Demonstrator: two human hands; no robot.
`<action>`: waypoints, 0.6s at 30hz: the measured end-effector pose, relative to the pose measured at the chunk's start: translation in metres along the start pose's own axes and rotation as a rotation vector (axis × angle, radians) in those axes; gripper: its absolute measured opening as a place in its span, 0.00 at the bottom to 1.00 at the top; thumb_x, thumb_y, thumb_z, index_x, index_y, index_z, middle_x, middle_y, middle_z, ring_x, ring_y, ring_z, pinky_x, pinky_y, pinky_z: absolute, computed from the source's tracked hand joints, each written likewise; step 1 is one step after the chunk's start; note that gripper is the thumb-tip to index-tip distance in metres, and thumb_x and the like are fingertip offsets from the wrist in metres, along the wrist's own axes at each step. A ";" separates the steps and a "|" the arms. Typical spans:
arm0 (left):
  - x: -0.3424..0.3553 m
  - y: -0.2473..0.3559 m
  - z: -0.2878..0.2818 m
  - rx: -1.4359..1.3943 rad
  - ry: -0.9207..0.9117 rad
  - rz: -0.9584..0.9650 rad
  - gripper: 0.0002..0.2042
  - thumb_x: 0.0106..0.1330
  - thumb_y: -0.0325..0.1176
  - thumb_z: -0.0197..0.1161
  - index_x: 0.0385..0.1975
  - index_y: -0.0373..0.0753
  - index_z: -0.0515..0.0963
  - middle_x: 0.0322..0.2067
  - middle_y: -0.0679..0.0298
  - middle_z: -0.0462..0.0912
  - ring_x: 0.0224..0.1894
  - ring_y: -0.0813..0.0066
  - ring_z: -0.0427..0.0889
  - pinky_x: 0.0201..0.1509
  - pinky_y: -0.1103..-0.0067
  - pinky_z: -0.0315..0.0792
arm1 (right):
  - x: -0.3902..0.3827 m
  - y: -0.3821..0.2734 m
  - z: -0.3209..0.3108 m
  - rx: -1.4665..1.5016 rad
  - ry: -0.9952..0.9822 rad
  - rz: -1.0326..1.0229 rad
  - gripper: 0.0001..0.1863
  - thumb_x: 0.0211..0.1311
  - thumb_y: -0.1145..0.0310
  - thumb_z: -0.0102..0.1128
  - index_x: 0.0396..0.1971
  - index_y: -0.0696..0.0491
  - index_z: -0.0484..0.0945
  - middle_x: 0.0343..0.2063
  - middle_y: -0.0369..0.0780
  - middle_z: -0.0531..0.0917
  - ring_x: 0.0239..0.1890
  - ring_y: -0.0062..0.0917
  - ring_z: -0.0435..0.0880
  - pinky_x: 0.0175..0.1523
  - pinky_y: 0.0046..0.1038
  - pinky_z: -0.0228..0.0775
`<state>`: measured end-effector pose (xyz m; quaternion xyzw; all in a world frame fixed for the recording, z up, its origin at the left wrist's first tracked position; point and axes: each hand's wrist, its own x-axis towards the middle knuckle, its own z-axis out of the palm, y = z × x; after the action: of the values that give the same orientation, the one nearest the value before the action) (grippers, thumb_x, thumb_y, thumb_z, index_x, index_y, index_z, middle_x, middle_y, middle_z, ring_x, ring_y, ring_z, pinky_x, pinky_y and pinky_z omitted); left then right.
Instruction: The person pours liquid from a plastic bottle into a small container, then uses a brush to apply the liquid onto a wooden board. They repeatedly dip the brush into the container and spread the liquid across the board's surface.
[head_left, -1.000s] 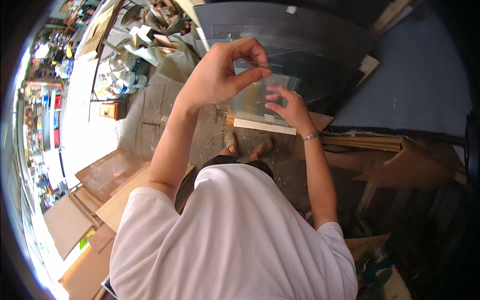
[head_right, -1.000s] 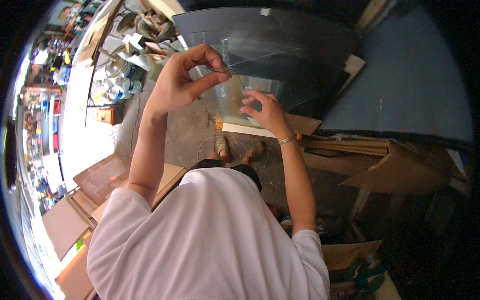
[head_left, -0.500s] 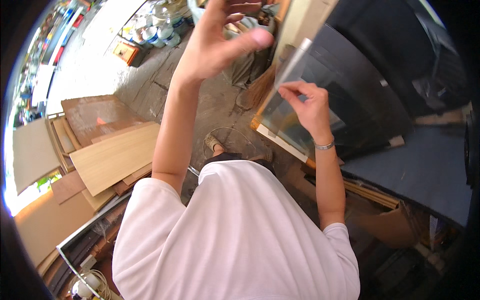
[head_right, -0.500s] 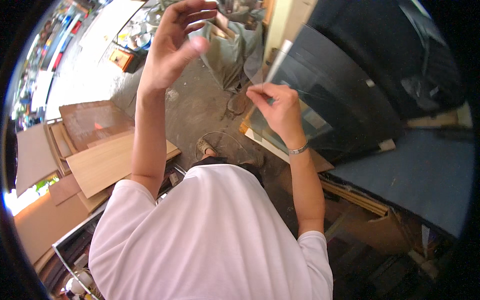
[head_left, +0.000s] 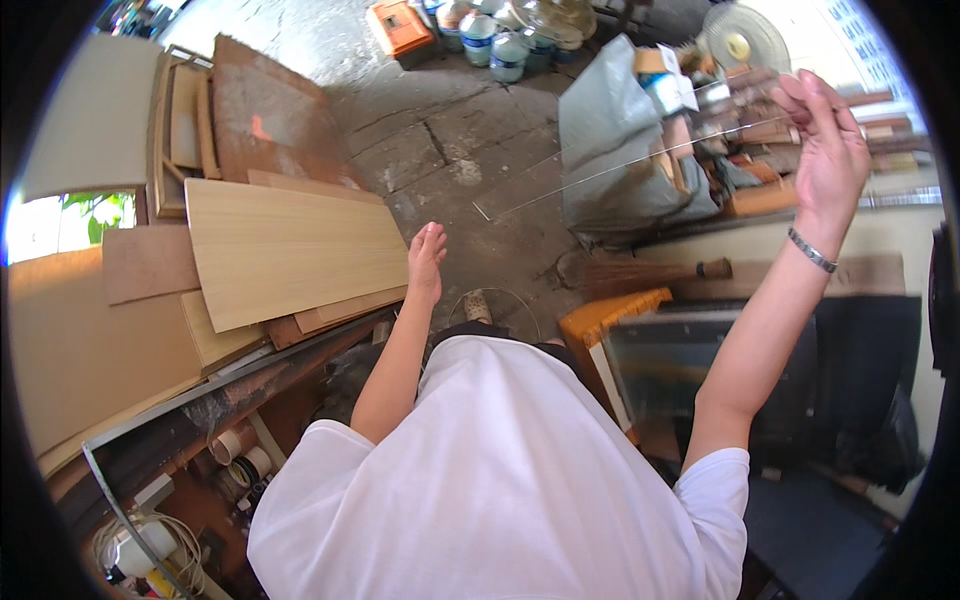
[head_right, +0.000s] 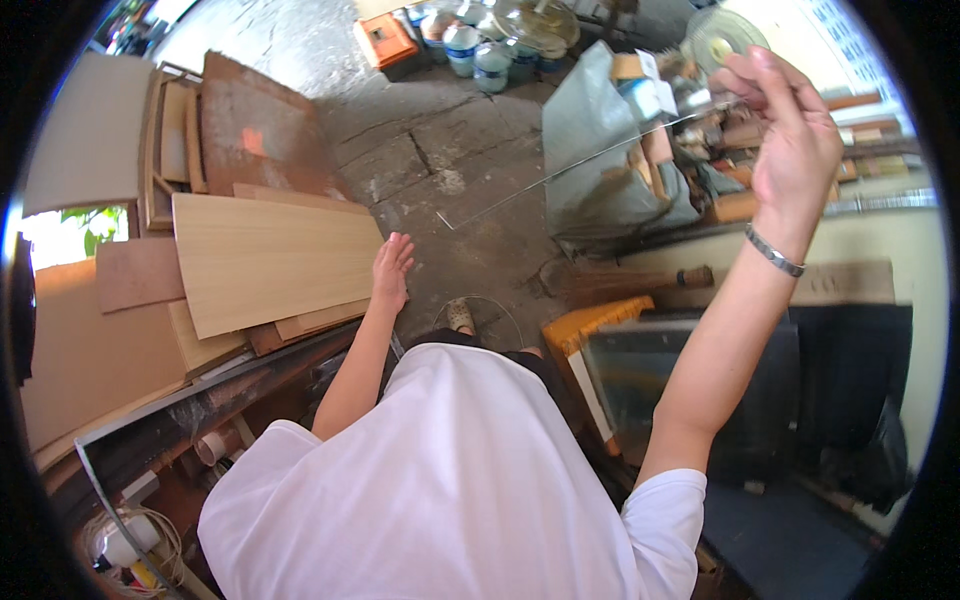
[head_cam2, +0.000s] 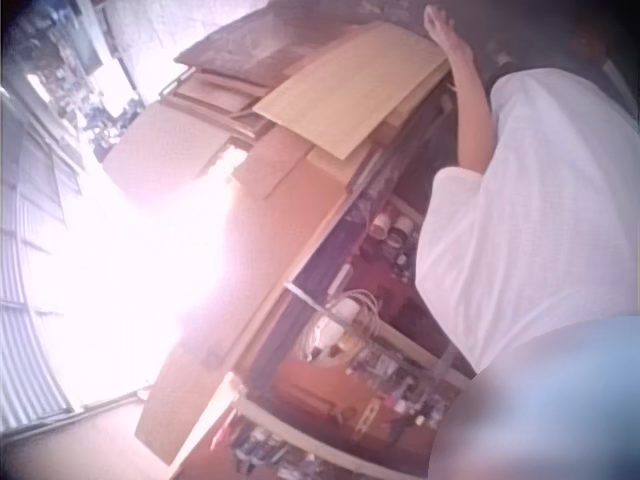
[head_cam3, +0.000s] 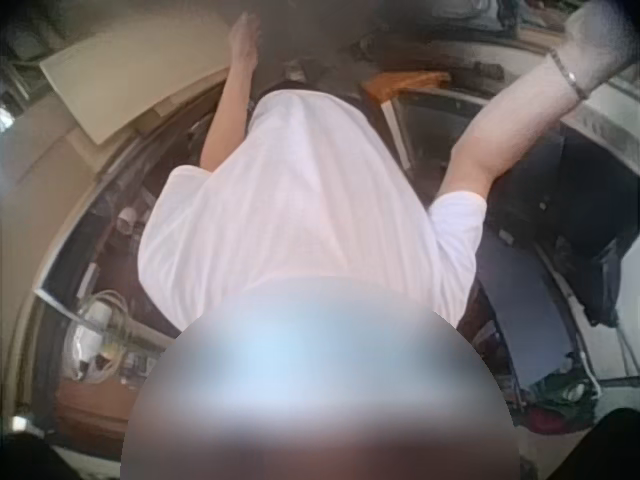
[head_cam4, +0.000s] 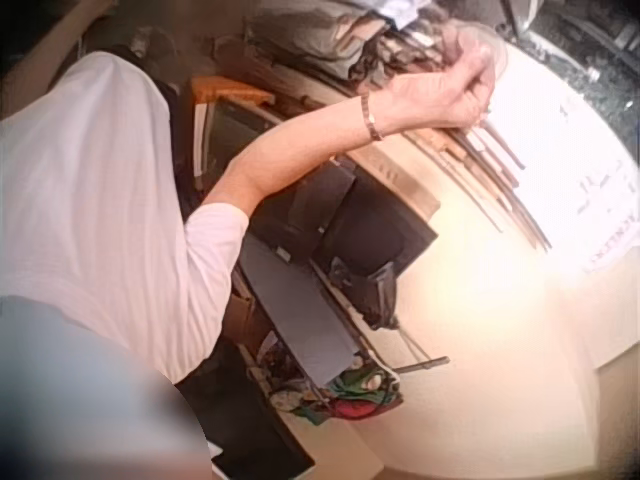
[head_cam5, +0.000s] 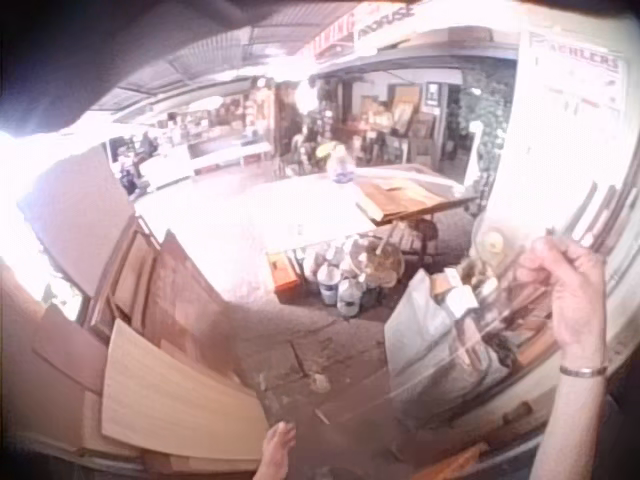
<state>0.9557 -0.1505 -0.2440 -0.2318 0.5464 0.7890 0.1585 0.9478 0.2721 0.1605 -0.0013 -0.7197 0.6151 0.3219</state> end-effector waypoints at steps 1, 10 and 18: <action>0.010 0.008 -0.004 -0.037 -0.042 0.004 0.26 0.74 0.52 0.57 0.62 0.39 0.69 0.62 0.60 0.75 0.63 0.66 0.74 0.63 0.74 0.65 | 0.016 0.003 0.012 0.021 0.017 0.008 0.12 0.69 0.70 0.62 0.46 0.63 0.83 0.39 0.49 0.88 0.39 0.31 0.89 0.51 0.27 0.77; 0.078 0.077 -0.016 -0.661 -0.446 -0.024 0.16 0.75 0.43 0.58 0.53 0.40 0.75 0.50 0.63 0.81 0.57 0.66 0.78 0.59 0.70 0.72 | 0.117 0.054 0.104 0.151 -0.024 0.101 0.12 0.68 0.70 0.64 0.46 0.61 0.83 0.39 0.47 0.88 0.40 0.31 0.89 0.50 0.24 0.74; 0.102 0.083 -0.040 -0.550 -0.326 0.074 0.03 0.72 0.32 0.62 0.39 0.44 0.75 0.35 0.67 0.80 0.44 0.71 0.81 0.53 0.71 0.76 | 0.201 0.149 0.172 0.239 -0.148 0.225 0.11 0.67 0.69 0.65 0.44 0.60 0.83 0.38 0.45 0.89 0.37 0.29 0.90 0.44 0.21 0.76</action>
<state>0.8361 -0.2169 -0.2455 -0.1164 0.2880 0.9392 0.1464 0.6493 0.2361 0.1153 0.0019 -0.6585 0.7269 0.1949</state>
